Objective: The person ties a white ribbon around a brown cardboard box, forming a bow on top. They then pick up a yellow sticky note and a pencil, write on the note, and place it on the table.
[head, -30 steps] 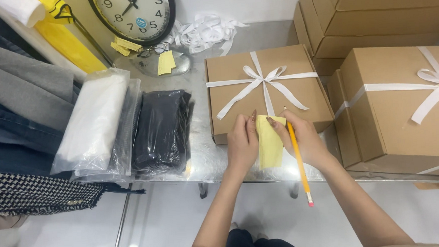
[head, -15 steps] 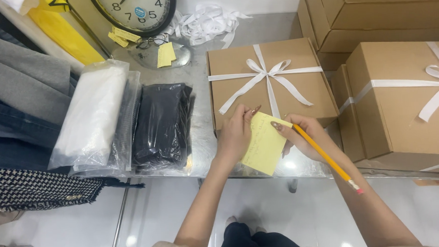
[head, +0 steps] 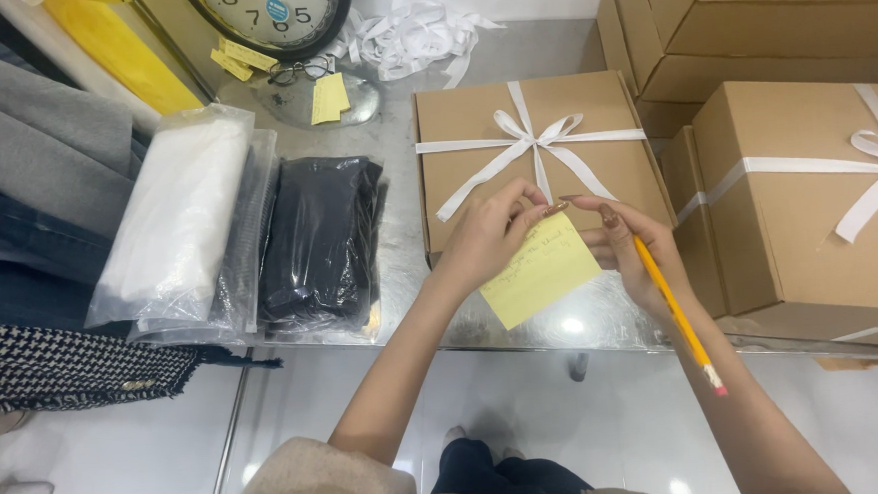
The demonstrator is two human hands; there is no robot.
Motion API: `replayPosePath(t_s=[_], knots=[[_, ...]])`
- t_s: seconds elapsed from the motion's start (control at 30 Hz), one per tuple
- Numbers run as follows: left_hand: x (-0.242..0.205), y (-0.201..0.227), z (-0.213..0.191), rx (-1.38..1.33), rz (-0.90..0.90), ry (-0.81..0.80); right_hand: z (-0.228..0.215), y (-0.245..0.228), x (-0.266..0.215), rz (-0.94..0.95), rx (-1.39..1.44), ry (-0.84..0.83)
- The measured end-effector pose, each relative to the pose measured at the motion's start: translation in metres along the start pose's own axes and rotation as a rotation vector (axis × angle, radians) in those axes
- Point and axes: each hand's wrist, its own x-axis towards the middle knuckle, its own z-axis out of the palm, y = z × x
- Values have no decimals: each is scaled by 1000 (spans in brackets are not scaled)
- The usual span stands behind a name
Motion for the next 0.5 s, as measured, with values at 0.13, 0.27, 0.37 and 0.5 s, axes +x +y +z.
replayPosePath(t_s=[0.13, 0.27, 0.37, 0.5], knots=[[14, -29, 7, -26, -2, -30, -9, 16, -1, -167, -109, -20], [12, -21, 2, -98, -11, -101, -5, 1, -4, -131, -99, -75], [11, -19, 4, -139, -28, -141, -12, 7, 0, -33, -66, -97], [18, -26, 5, -117, -24, -116, -3, -4, -1, 30, -46, -35]])
